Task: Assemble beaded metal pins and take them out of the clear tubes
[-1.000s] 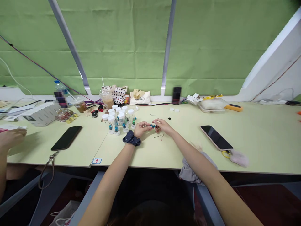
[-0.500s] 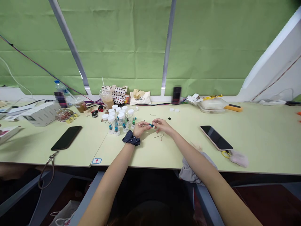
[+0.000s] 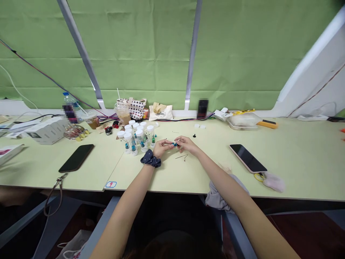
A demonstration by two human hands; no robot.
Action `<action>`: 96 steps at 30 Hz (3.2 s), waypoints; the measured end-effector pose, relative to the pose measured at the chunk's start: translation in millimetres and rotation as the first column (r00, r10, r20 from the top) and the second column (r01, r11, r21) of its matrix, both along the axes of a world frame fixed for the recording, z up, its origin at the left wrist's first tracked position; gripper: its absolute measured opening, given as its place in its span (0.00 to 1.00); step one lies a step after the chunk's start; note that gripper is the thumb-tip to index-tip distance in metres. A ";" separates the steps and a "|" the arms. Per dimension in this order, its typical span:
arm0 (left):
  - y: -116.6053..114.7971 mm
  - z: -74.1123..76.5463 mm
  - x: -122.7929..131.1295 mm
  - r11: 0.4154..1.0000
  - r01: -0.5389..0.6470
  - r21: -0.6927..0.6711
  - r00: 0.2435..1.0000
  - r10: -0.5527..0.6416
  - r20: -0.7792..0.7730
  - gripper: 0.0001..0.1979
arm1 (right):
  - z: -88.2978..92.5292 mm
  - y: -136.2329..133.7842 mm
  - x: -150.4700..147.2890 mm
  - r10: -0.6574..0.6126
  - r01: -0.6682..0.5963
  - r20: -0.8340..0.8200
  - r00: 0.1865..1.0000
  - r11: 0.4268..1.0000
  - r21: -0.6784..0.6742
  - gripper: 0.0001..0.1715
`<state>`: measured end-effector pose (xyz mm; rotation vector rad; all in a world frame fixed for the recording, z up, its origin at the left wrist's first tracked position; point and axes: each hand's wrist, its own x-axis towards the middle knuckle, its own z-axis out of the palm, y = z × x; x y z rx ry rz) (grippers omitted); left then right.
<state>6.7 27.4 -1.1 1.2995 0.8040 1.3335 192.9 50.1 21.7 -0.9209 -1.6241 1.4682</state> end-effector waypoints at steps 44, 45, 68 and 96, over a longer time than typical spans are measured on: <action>0.4 -0.1 0.5 1.000 -0.009 -0.019 1.000 0.010 0.016 0.17 | -0.1 -0.8 -1.7 0.011 -0.011 0.004 1.000 1.000 -0.021 0.17; 0.7 -0.6 0.4 1.000 -0.003 -0.018 1.000 0.003 0.015 0.17 | -0.1 -0.7 -1.7 0.019 -0.019 0.013 1.000 1.000 -0.020 0.18; -0.1 0.1 0.5 1.000 0.000 -0.020 1.000 0.000 -0.009 0.18 | -6.9 4.5 -1.1 0.050 -0.051 0.036 0.998 0.998 0.042 0.20; 0.9 -0.6 1.1 1.000 0.005 -0.023 1.000 -0.006 -0.030 0.18 | -8.7 4.9 -2.3 0.120 -0.120 0.060 0.991 0.993 -0.015 0.20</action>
